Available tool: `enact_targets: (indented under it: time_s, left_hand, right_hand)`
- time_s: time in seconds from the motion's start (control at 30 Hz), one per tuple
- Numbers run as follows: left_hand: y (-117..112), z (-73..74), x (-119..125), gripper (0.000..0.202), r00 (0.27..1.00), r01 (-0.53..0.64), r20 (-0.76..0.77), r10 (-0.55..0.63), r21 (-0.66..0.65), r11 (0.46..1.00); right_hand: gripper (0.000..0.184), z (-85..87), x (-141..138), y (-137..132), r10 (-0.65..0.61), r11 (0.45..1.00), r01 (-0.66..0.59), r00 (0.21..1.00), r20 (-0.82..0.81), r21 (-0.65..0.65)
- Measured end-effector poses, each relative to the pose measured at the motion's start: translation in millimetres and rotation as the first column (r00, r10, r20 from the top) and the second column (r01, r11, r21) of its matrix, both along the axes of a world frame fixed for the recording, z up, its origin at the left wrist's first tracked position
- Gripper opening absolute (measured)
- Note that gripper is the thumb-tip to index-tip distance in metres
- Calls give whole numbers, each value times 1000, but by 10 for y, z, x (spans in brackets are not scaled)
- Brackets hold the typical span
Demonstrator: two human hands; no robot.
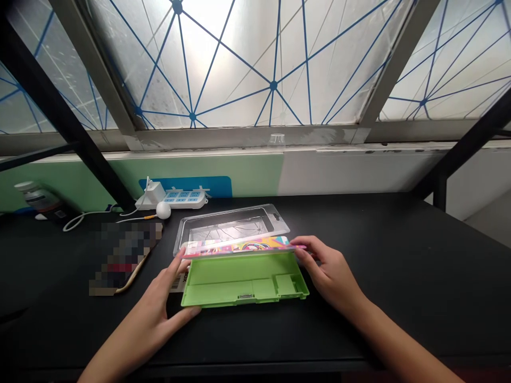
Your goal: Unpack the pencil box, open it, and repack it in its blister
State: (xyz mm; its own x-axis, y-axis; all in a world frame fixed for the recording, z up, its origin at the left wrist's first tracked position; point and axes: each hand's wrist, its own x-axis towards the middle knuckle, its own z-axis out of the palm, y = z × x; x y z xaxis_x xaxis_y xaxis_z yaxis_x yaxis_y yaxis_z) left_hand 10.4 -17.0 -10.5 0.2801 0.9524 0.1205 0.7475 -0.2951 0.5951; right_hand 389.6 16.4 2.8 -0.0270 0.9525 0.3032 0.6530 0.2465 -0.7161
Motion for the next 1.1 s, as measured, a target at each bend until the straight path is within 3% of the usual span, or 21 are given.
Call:
enact_targets:
  time_s: [0.13,0.2,0.3,0.5,0.67,0.77,0.93,1.1]
  left_hand:
    - [3,34,-3,82,1000,25,-7,-25,23,999]
    - [4,45,-4,74,1000,29,-5,-28,39,999]
    - [10,40,-5,67,999,32,-5,-32,61,998]
    - [27,18,-10,63,1000,26,7,-27,59,998]
    - [32,23,10,44,996,81,-35,-79,71,994]
    - [38,30,19,45,995,90,-45,-89,41,995]
    - [65,26,30,42,997,83,-1,-83,23,996]
    - [64,-29,28,53,999,-41,33,41,0,999]
  right_hand:
    - [41,-92,92,-138,186,978,-197,973,140,73]
    - [61,-124,104,-180,278,958,-287,940,198,19]
    - [89,-123,95,-219,311,950,-299,917,250,-86]
    - [69,-75,70,-208,270,963,-269,941,204,-34]
    - [50,-105,10,-142,117,993,-116,986,116,-16]
    - [54,-83,-82,-100,69,996,-64,994,87,-56]
    - [62,-38,-199,-80,107,977,-109,994,-23,-181]
    - [65,-56,-191,-79,69,978,-61,997,35,-197]
